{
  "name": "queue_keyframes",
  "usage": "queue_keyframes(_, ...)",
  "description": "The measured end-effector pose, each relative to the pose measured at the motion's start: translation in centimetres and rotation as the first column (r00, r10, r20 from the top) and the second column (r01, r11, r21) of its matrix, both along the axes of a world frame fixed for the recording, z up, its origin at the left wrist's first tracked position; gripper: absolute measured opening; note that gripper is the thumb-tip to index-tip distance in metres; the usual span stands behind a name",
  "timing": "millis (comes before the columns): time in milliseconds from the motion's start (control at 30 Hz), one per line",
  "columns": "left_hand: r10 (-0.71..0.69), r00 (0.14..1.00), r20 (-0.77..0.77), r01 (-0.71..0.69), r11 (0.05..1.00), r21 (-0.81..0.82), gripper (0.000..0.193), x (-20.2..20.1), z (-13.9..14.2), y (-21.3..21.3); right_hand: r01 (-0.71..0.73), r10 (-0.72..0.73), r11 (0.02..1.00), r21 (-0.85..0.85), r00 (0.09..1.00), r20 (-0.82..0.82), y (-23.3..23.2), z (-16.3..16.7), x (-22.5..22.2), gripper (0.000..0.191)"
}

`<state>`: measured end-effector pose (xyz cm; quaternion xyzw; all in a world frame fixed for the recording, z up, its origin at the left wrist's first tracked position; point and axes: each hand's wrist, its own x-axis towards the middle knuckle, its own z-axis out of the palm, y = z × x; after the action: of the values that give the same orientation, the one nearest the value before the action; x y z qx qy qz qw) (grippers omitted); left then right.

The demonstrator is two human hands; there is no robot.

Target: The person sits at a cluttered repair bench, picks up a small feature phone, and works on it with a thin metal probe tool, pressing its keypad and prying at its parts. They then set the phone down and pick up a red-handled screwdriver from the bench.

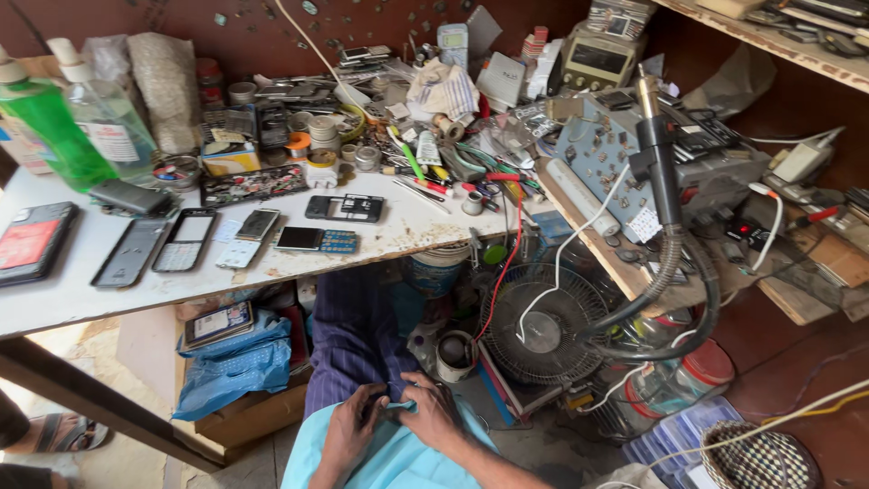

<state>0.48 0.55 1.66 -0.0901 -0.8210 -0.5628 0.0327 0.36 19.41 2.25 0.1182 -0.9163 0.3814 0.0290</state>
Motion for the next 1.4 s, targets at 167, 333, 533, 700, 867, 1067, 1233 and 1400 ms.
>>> queue_keyframes(167, 0.028, 0.991, 0.128, -0.024, 0.999, -0.034, 0.030, 0.0, 0.1, 0.1, -0.080, -0.006, 0.972, -0.222, 0.932, -0.363, -1.0, 5.4, 1.7, 0.019)
queue_keyframes(333, 0.026, 0.994, 0.107, -0.019, 0.998, -0.059, 0.031, 0.0, 0.8, 0.2, 0.113, -0.196, 0.978, -0.176, 0.792, -0.579, 3.4, 18.3, -7.2, 0.028)
queue_keyframes(533, 0.014, 0.992, 0.125, -0.003, 0.996, -0.089, 0.031, 0.1, 1.0, -0.2, 0.356, -0.191, 0.930, 0.095, 0.688, -0.700, 10.0, 32.4, -28.0, 0.021)
queue_keyframes(700, -0.036, 0.993, -0.116, 0.025, 0.995, -0.097, 0.029, 0.2, 0.5, -0.2, 0.374, -0.050, 0.802, 0.467, 0.820, -0.571, 11.9, 30.8, -35.9, 0.030)
queue_keyframes(867, -0.036, 0.997, 0.061, 0.043, 0.990, -0.131, 0.030, 0.0, 0.6, -0.7, 0.394, -0.071, 0.738, 0.547, 0.852, -0.518, 12.2, 28.7, -39.7, 0.019)
queue_keyframes(1067, -0.040, 0.993, 0.109, 0.051, 0.994, -0.101, 0.030, 0.0, 1.1, -0.9, 0.443, -0.103, 0.700, 0.560, 0.839, -0.535, 11.5, 28.2, -39.8, 0.010)
queue_keyframes(1233, -0.041, 0.987, 0.155, 0.061, 0.990, -0.124, 0.033, -0.1, 1.5, -0.7, 0.303, -0.226, 0.950, 0.071, 0.829, -0.511, 13.0, 29.2, -41.1, 0.011)
queue_keyframes(1400, -0.058, 0.998, 0.023, 0.060, 0.994, -0.092, 0.028, 0.2, 1.9, -0.6, -0.008, -0.072, 0.929, -0.370, 0.977, -0.202, 15.1, 32.3, -39.7, 0.016)
